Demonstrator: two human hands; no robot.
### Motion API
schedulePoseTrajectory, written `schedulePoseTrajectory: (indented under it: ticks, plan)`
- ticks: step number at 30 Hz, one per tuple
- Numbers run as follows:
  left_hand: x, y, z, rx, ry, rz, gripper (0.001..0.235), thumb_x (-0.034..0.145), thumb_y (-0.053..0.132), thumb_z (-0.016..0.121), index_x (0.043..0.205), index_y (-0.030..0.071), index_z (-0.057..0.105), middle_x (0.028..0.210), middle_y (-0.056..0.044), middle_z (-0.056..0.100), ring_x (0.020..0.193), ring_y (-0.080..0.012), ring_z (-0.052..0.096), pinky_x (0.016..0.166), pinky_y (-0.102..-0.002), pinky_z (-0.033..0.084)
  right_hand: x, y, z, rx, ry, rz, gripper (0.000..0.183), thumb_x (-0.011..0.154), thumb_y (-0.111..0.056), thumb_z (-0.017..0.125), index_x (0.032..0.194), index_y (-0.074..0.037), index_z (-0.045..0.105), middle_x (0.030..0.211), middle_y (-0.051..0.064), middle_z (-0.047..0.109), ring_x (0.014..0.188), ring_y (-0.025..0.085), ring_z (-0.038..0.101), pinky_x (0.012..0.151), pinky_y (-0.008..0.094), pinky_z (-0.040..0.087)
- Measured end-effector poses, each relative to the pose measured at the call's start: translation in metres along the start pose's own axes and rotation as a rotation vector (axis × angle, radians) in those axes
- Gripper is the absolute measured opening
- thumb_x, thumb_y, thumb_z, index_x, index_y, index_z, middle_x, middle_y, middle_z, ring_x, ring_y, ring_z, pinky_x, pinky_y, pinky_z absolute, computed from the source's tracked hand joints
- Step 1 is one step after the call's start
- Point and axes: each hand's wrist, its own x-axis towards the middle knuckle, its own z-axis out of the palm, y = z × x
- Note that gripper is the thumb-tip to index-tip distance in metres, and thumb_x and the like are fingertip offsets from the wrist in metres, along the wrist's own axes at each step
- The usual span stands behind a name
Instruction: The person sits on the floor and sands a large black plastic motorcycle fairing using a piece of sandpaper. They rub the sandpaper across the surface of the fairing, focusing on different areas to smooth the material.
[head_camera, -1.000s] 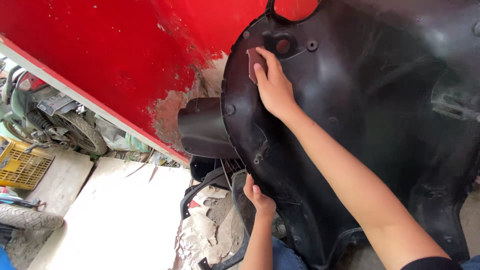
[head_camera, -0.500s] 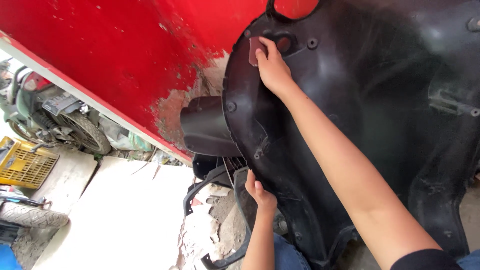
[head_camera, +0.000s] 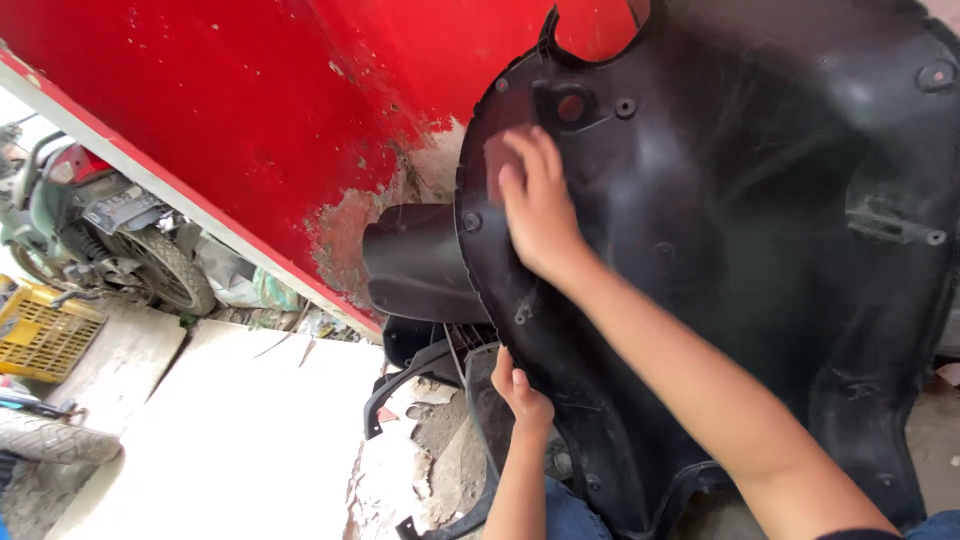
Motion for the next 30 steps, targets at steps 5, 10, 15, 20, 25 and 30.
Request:
schedulePoseTrajectory:
  ticks: [5,10,15,20,25,30]
  plan:
    - [0.001,-0.001,0.002,-0.012,0.009,-0.024,0.08,0.102,0.062,0.042,0.129,-0.011,0.062,0.111,-0.016,0.074,0.101,-0.0216,0.068,0.091,-0.031,0.051,0.002,-0.009,0.002,0.032,0.028,-0.08,0.041,0.106,-0.019,0.056,0.144,-0.007,0.051,0.161,0.024,0.033,0.151,0.042,0.034,0.125,0.045,0.029]
    - [0.014,0.036,0.008,-0.068,-0.029,-0.001,0.083,0.101,0.064,0.042,0.134,-0.011,0.058,0.118,-0.017,0.072,0.108,-0.0218,0.067,0.096,-0.032,0.05,-0.009,-0.027,-0.003,0.013,-0.001,-0.034,0.04,0.103,-0.018,0.059,0.142,-0.008,0.053,0.162,0.022,0.034,0.152,0.04,0.034,0.126,0.042,0.03]
    - [0.011,0.026,0.006,-0.035,-0.027,-0.018,0.082,0.101,0.063,0.041,0.131,-0.011,0.06,0.113,-0.016,0.074,0.103,-0.0212,0.069,0.091,-0.031,0.052,-0.038,-0.042,-0.011,0.044,-0.038,-0.155,0.049,0.108,-0.014,0.057,0.154,-0.007,0.042,0.167,0.022,0.027,0.158,0.04,0.027,0.129,0.044,0.025]
    - [0.009,0.028,0.005,-0.016,-0.018,0.013,0.081,0.103,0.062,0.041,0.129,-0.012,0.06,0.114,-0.017,0.074,0.105,-0.0223,0.068,0.094,-0.032,0.051,-0.022,-0.046,-0.014,0.144,-0.004,-0.099,0.064,0.105,-0.014,0.058,0.16,-0.004,0.026,0.168,0.02,0.027,0.159,0.037,0.027,0.131,0.043,0.022]
    - [0.008,0.021,0.006,-0.036,-0.013,-0.002,0.08,0.101,0.06,0.041,0.132,-0.011,0.059,0.115,-0.016,0.074,0.105,-0.0217,0.069,0.092,-0.031,0.052,-0.047,-0.05,-0.019,0.199,-0.017,-0.121,0.072,0.106,-0.013,0.057,0.163,-0.001,0.014,0.17,0.021,0.023,0.16,0.035,0.025,0.132,0.043,0.02]
    - [0.001,0.001,0.0,-0.011,0.0,0.007,0.076,0.104,0.057,0.043,0.131,-0.011,0.061,0.116,-0.018,0.074,0.105,-0.0235,0.069,0.094,-0.032,0.052,-0.02,-0.05,-0.014,0.259,-0.02,-0.058,0.08,0.103,-0.007,0.061,0.165,-0.005,0.01,0.168,0.024,0.023,0.16,0.034,0.027,0.131,0.042,0.023]
